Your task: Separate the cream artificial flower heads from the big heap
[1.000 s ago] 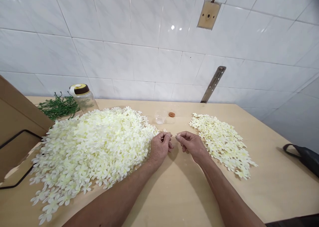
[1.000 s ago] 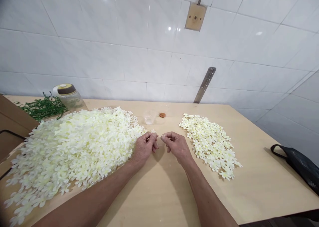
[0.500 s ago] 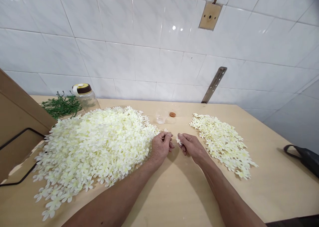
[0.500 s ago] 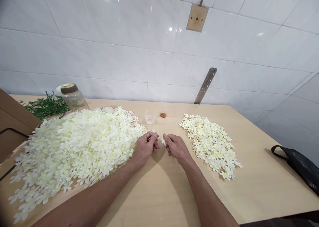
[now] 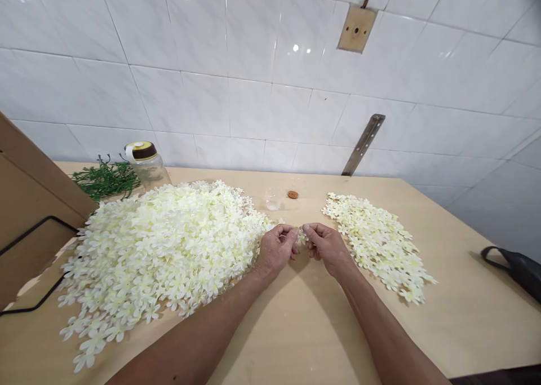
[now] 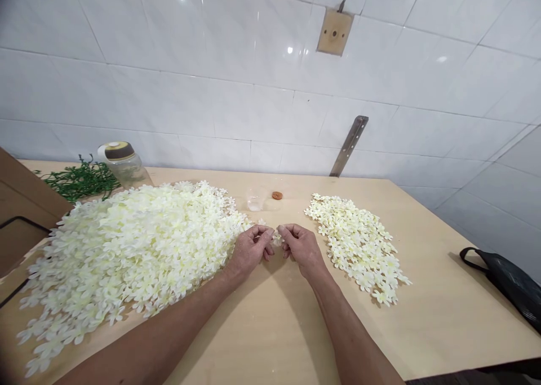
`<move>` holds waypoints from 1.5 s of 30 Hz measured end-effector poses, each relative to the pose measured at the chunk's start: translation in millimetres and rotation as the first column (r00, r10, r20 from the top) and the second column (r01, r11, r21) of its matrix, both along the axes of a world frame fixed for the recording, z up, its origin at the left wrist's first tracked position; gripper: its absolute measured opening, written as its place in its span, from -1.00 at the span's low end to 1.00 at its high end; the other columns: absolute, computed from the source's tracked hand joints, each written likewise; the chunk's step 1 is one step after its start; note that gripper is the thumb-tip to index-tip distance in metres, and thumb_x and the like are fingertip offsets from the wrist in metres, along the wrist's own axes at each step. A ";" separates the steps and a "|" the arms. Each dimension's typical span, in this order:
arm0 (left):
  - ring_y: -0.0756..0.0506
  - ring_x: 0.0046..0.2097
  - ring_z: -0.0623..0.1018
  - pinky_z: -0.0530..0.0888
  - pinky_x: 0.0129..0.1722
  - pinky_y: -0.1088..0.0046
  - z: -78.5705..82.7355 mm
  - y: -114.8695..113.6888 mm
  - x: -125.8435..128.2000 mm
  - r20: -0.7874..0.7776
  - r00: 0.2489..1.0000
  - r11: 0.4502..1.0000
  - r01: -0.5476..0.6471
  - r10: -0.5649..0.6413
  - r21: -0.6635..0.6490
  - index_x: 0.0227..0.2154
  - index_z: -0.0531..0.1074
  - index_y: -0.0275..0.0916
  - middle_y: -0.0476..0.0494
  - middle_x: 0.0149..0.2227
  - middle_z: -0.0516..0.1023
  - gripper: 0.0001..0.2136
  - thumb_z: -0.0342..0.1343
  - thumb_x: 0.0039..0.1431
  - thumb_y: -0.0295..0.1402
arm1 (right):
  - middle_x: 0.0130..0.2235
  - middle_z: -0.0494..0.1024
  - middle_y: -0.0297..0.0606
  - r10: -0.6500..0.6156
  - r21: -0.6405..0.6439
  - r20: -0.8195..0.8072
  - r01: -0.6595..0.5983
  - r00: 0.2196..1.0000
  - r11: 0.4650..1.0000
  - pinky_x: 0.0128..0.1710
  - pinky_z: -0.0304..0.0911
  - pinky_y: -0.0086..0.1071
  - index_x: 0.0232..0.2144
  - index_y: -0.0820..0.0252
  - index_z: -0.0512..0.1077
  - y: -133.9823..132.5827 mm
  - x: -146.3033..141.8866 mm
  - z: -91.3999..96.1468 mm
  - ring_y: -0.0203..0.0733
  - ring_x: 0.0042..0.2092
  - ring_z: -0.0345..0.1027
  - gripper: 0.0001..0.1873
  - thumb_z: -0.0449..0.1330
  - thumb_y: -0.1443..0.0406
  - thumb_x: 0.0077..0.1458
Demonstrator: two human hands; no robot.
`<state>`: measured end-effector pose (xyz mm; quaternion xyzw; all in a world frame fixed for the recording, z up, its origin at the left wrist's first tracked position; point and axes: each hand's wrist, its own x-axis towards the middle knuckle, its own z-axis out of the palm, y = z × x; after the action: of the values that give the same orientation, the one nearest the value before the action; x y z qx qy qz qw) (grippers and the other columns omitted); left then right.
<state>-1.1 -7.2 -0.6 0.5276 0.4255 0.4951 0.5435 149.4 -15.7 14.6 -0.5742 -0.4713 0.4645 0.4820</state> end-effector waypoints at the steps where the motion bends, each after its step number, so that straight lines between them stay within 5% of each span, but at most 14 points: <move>1: 0.01 -0.62 0.44 0.41 -0.60 0.53 -0.4 -0.4 0.1 0.003 1.000 1.000 0.017 -0.018 0.006 -0.34 0.46 -0.27 0.00 -0.64 0.46 -0.74 0.14 0.15 -0.14 | -0.63 0.39 -0.40 -0.011 0.005 -0.011 0.011 1.000 1.000 -0.66 0.01 -0.47 -0.44 0.20 0.46 0.1 -1.0 0.0 -0.34 -0.64 0.22 -0.51 0.36 -0.10 -0.14; 6: 0.01 -0.61 0.45 0.42 -0.60 0.54 0.1 -1.9 1.7 0.050 0.998 0.999 0.045 -0.044 -0.019 -0.35 0.44 -0.27 -0.01 -0.62 0.47 -0.75 0.20 0.09 -0.16 | -0.60 0.47 -0.33 -0.061 -0.029 -0.068 0.059 0.996 0.998 -0.63 0.11 -0.47 -0.43 0.22 0.46 1.4 -2.6 -1.8 -0.32 -0.61 0.28 -0.49 0.37 -0.11 -0.17; 12: 0.02 -0.63 0.44 0.41 -0.62 0.55 -0.1 -1.3 2.8 0.037 0.998 0.998 0.050 -0.048 -0.045 -0.30 0.46 -0.29 0.01 -0.63 0.45 -0.80 0.21 0.07 -0.27 | -0.65 0.34 -0.44 -0.042 -0.012 -0.068 0.041 0.997 0.999 -0.69 -0.07 -0.46 -0.46 0.22 0.47 1.9 0.2 -2.7 -0.39 -0.67 0.12 -0.49 0.39 -0.10 -0.20; 26: 0.00 -0.60 0.45 0.42 -0.59 0.51 2.1 -1.6 1.1 0.037 0.996 0.997 0.076 -0.076 0.008 -0.31 0.45 -0.28 -0.02 -0.59 0.48 -0.74 0.22 0.08 -0.18 | -0.65 0.32 -0.46 -0.069 0.015 -0.089 0.070 0.994 0.997 -0.68 -0.07 -0.48 -0.44 0.21 0.45 -0.2 -10.7 -1.5 -0.40 -0.66 0.08 -0.49 0.41 -0.09 -0.22; 35: 0.03 -0.61 0.42 0.41 -0.57 0.53 1.8 2.5 0.1 0.079 0.996 0.997 0.043 -0.037 -0.070 -0.41 0.48 -0.32 -0.03 -0.63 0.48 -0.79 0.22 0.07 -0.23 | -0.63 0.23 -0.46 0.080 -0.084 -0.273 -0.107 0.959 0.991 -0.61 0.05 -0.47 -0.49 0.21 0.41 -0.8 -5.6 3.6 -0.40 -0.59 0.03 -0.50 0.38 -0.09 -0.14; 45: 0.03 -0.61 0.43 0.40 -0.57 0.55 -1.9 5.6 -1.1 0.079 0.993 0.994 0.093 -0.088 -0.064 -0.41 0.48 -0.32 -0.05 -0.62 0.49 -0.82 0.20 0.07 -0.27 | -0.70 0.25 -0.46 0.014 -0.050 -0.006 -0.015 1.000 0.999 -0.69 -0.09 -0.44 -0.56 0.20 0.40 -2.0 -0.9 2.5 -0.39 -0.69 0.05 -0.46 0.30 -0.16 -0.10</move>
<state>-2.2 -1.6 -2.5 0.5086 0.3966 0.4750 0.5987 148.5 -17.6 17.1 -0.5812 -0.4624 0.4812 0.4656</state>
